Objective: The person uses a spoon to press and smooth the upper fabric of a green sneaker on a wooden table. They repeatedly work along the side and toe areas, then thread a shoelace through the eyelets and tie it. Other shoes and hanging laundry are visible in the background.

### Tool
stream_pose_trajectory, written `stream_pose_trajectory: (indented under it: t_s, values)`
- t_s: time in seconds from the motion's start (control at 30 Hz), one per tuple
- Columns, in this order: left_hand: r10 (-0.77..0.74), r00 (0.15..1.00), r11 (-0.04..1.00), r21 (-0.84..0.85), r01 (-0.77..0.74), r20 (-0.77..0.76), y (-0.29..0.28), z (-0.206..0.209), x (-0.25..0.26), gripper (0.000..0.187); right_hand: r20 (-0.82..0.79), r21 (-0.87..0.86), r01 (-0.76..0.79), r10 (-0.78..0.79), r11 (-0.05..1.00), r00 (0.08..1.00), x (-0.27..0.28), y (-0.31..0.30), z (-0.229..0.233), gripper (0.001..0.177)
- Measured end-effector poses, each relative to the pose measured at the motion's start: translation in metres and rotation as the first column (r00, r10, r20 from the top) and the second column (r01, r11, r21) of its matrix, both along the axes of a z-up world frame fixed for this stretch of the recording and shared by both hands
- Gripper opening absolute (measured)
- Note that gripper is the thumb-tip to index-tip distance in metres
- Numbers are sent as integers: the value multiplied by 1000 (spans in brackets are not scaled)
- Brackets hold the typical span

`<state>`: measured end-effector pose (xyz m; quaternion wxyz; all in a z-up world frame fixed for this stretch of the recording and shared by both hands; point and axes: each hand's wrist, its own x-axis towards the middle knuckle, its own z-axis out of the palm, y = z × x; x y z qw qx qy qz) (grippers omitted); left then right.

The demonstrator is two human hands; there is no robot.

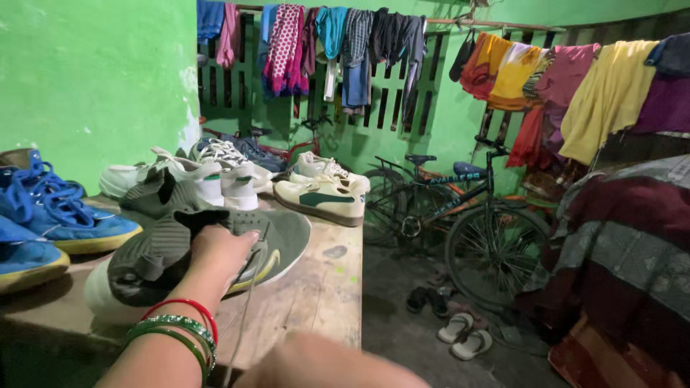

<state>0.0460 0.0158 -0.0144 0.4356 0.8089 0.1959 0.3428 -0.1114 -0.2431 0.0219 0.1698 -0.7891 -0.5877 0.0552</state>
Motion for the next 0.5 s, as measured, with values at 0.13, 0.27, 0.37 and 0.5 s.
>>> stream_pose_trajectory:
  t_s: [0.13, 0.27, 0.37, 0.5]
  values:
    - [-86, 996, 995, 41, 86, -3, 5, -17, 10, 68, -1, 163, 300, -304, 940, 953, 33, 28, -9, 52]
    - [-127, 992, 992, 7, 127, -25, 8, -23, 19, 72, -415, 254, 692, -570, 676, 709, 88, 72, -23, 45]
    - [-148, 988, 989, -15, 148, -45, 6, -23, 16, 72, -720, 291, 780, -410, 554, 560, 121, 93, -49, 31]
    - [-255, 967, 948, -190, 254, 19, -2, -19, 6, 65, -965, 151, 853, -113, 500, 237, 152, 110, -74, 18]
